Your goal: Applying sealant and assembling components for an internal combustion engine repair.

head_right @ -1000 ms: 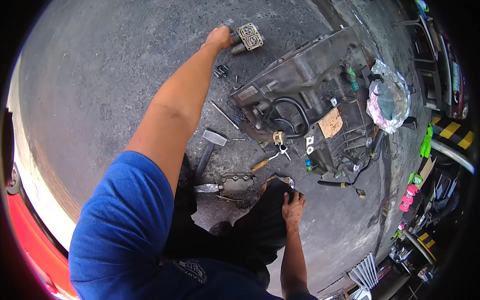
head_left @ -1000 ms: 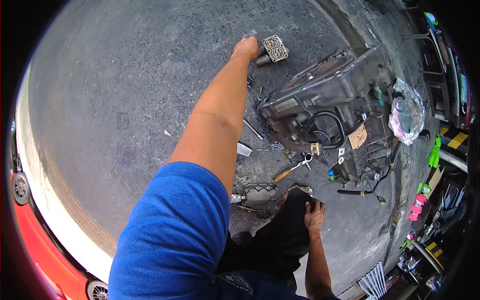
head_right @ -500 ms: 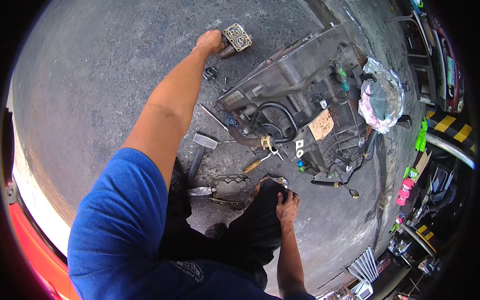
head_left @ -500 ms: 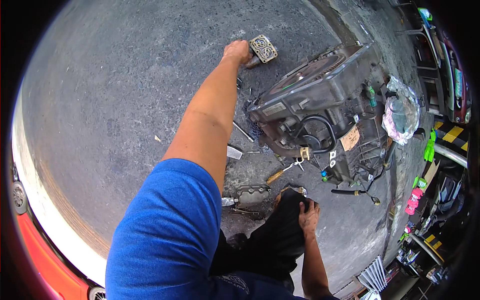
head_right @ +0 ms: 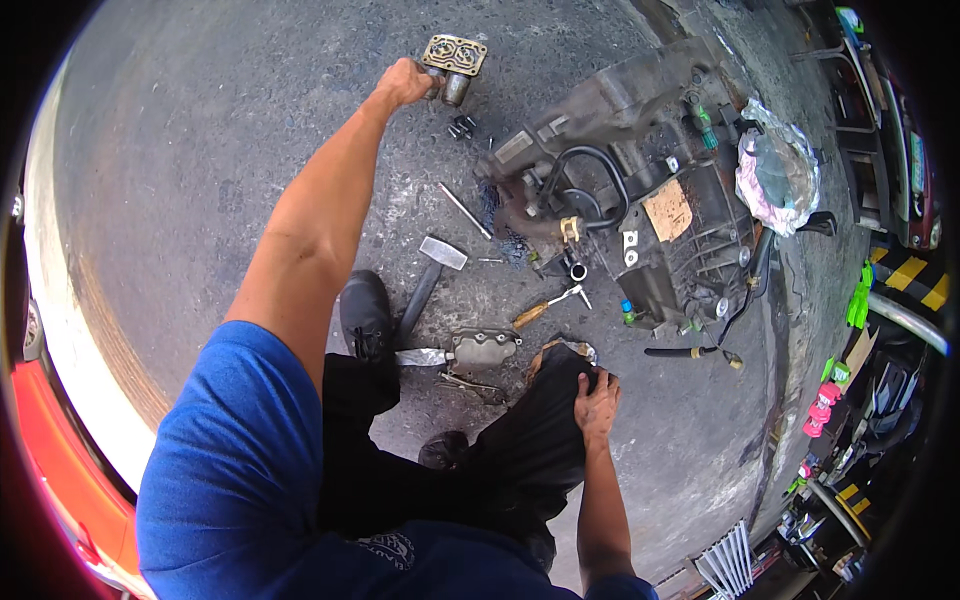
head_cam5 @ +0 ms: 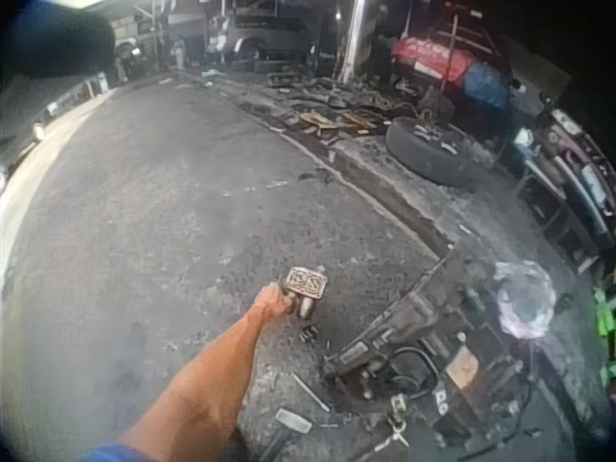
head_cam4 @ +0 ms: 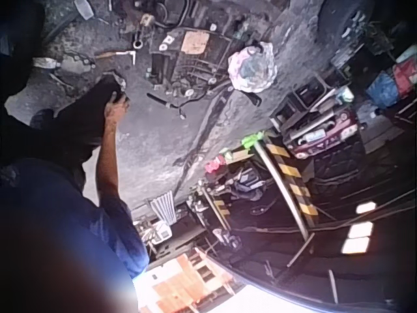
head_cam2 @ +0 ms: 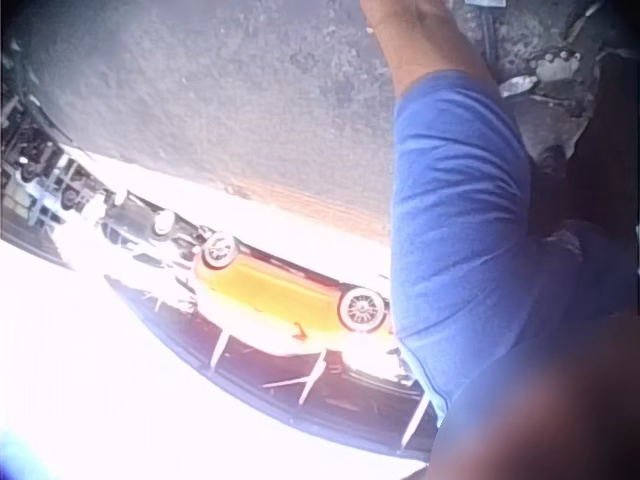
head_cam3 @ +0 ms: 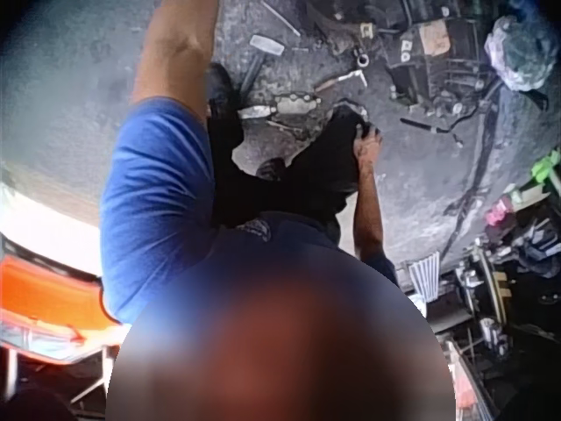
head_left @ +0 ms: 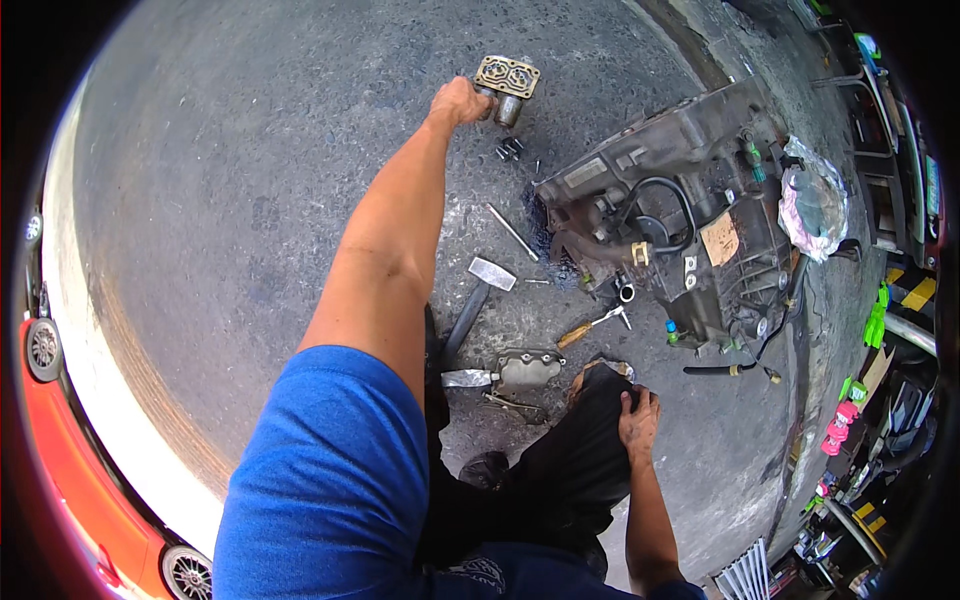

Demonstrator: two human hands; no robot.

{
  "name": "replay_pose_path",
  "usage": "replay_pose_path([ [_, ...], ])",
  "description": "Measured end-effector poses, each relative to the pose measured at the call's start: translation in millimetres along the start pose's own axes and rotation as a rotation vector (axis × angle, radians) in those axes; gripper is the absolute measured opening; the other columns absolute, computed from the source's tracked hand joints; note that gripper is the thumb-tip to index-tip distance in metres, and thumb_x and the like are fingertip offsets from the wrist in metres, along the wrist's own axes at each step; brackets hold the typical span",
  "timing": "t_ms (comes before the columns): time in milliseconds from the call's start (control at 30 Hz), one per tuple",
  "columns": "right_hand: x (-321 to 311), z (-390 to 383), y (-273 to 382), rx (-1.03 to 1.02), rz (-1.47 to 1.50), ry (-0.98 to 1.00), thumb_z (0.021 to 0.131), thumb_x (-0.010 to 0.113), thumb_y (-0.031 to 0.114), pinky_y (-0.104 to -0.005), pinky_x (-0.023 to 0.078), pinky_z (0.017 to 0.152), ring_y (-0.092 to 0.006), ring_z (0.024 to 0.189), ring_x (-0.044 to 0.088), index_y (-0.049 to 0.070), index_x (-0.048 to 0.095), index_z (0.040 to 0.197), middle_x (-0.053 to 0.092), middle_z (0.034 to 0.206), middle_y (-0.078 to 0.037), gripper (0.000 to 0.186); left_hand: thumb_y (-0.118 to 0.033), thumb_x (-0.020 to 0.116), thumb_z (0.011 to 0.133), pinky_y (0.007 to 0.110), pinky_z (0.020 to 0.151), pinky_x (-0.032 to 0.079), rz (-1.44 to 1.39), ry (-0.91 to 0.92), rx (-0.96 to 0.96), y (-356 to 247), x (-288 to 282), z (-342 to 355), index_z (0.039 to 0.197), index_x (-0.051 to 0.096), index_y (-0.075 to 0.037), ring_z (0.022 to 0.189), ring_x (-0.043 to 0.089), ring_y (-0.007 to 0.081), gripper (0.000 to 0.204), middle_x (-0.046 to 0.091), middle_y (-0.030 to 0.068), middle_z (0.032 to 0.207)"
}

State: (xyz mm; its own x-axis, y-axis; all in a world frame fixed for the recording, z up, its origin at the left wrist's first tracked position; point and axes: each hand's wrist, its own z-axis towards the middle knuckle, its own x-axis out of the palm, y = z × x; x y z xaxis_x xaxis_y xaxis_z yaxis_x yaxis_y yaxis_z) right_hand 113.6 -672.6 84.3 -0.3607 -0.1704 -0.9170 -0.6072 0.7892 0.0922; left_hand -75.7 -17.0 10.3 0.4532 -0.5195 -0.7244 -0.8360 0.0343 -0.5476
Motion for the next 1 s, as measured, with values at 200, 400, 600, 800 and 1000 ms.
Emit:
replay_pose_path([
  [200, 1.3, -18.5, -6.2, -0.049, -0.004, -0.055, 0.100, 0.065, 0.034, -0.0539, 0.047, 0.104, -0.0478, 0.119, 0.058, 0.009, 0.065, 0.128, 0.061, 0.130, -0.024, 0.038, -0.050, 0.082, 0.081, 0.049, 0.099, 0.055, 0.157, 0.033, 0.078, 39.1, -57.2, -81.2, 0.109, 0.075, 0.006, 0.116, 0.068, 0.0454, 0.064, 0.072, 0.0319, 0.117],
  [400, 4.5, -38.8, -9.6, -0.052, 0.005, -0.093, 0.101, 0.064, 0.034, -0.0542, 0.048, 0.104, -0.0485, 0.120, 0.057, 0.009, 0.064, 0.131, 0.060, 0.130, -0.025, 0.040, -0.048, 0.082, 0.081, 0.049, 0.097, 0.056, 0.200, 0.043, -0.002, 91.2, -41.5, -179.1, 0.105, 0.075, 0.007, 0.113, 0.069, 0.0466, 0.061, 0.072, 0.0332, 0.114],
  [600, 5.5, -39.9, -13.2, -0.065, 0.010, -0.091, 0.102, 0.063, 0.034, -0.0530, 0.047, 0.104, -0.0485, 0.120, 0.057, 0.008, 0.064, 0.130, 0.062, 0.128, -0.025, 0.038, -0.047, 0.081, 0.080, 0.050, 0.090, 0.056, 0.250, 0.118, 0.009, 142.1, -29.0, -244.9, 0.094, 0.077, 0.004, 0.103, 0.072, 0.0449, 0.052, 0.074, 0.0305, 0.100],
  [800, 4.4, -37.5, -14.1, -0.089, 0.045, -0.105, 0.102, 0.062, 0.034, -0.0532, 0.048, 0.103, -0.0479, 0.120, 0.058, 0.010, 0.064, 0.130, 0.062, 0.128, -0.023, 0.037, -0.046, 0.080, 0.081, 0.050, 0.084, 0.055, 0.010, 0.023, -0.047, 169.8, 7.1, -293.2, 0.091, 0.076, 0.003, 0.093, 0.074, 0.0436, 0.050, 0.075, 0.0262, 0.089],
  [1000, 4.7, -29.3, -13.5, -0.062, 0.010, -0.041, 0.104, 0.059, 0.031, -0.0511, 0.045, 0.107, -0.0467, 0.123, 0.057, 0.008, 0.062, 0.130, 0.061, 0.130, -0.024, 0.035, -0.044, 0.079, 0.082, 0.050, 0.090, 0.055, -0.165, -0.113, -0.128, 165.4, 68.3, -294.8, 0.107, 0.074, 0.004, 0.101, 0.072, 0.0450, 0.054, 0.075, 0.0288, 0.100],
])
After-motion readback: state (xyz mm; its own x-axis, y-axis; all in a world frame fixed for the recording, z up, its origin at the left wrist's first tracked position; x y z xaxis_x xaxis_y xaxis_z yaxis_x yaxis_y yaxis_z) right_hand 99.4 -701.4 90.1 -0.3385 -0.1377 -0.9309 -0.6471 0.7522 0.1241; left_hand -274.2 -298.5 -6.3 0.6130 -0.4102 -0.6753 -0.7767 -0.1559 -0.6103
